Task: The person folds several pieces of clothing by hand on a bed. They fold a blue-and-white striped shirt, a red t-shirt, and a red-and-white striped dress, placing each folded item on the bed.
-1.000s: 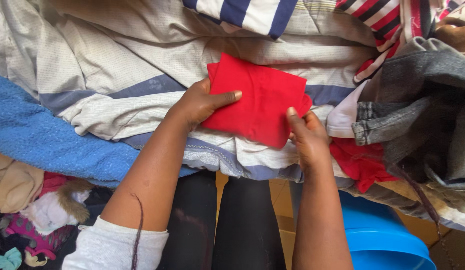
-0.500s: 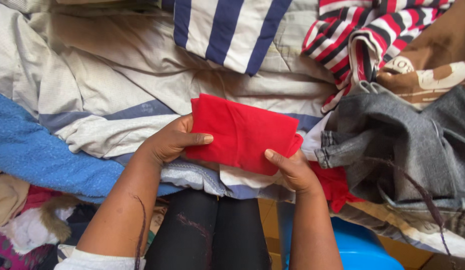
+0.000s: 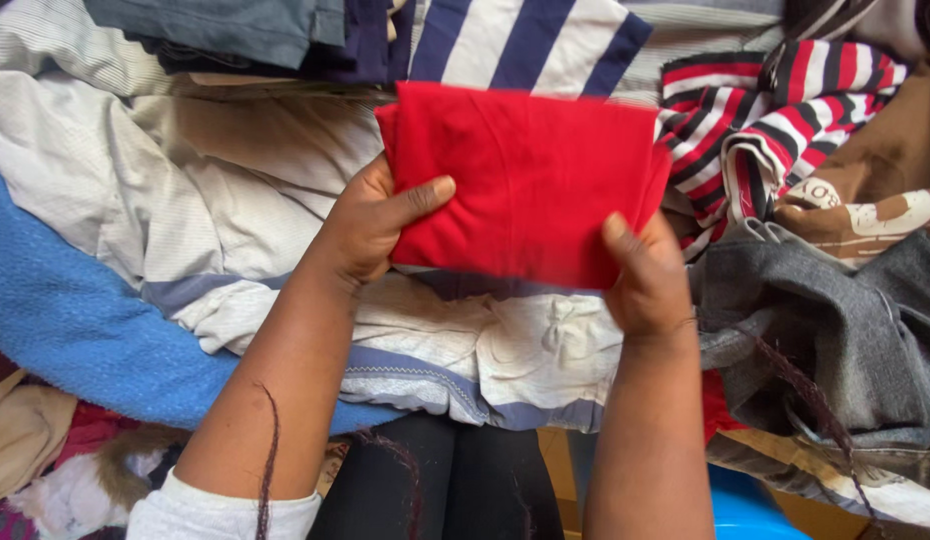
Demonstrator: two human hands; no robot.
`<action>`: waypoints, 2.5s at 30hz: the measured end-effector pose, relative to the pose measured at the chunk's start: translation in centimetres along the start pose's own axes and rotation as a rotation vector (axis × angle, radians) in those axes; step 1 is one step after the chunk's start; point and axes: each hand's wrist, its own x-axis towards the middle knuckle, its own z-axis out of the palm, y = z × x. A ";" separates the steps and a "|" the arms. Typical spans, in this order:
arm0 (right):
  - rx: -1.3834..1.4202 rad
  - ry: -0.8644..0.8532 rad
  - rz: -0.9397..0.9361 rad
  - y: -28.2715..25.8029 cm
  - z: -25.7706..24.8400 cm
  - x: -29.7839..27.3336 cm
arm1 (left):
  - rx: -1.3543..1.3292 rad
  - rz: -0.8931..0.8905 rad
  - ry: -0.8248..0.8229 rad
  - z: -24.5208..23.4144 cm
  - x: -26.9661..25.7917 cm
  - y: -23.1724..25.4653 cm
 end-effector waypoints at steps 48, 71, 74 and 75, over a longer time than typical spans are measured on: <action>-1.837 0.714 -0.680 -0.7 -2.9 4.6 | 1.480 0.740 -0.002 10.3 3.8 -4.5; 0.159 0.175 -0.262 10.9 -4.5 -27.9 | -0.436 -0.409 -0.237 9.8 -11.0 -26.8; 0.457 -0.018 -0.219 12.1 -6.9 -31.7 | -0.282 -0.304 -0.208 11.2 -17.1 -26.0; 0.565 -0.099 -0.189 12.2 -7.4 -32.5 | -0.211 -0.265 -0.195 11.7 -19.2 -25.2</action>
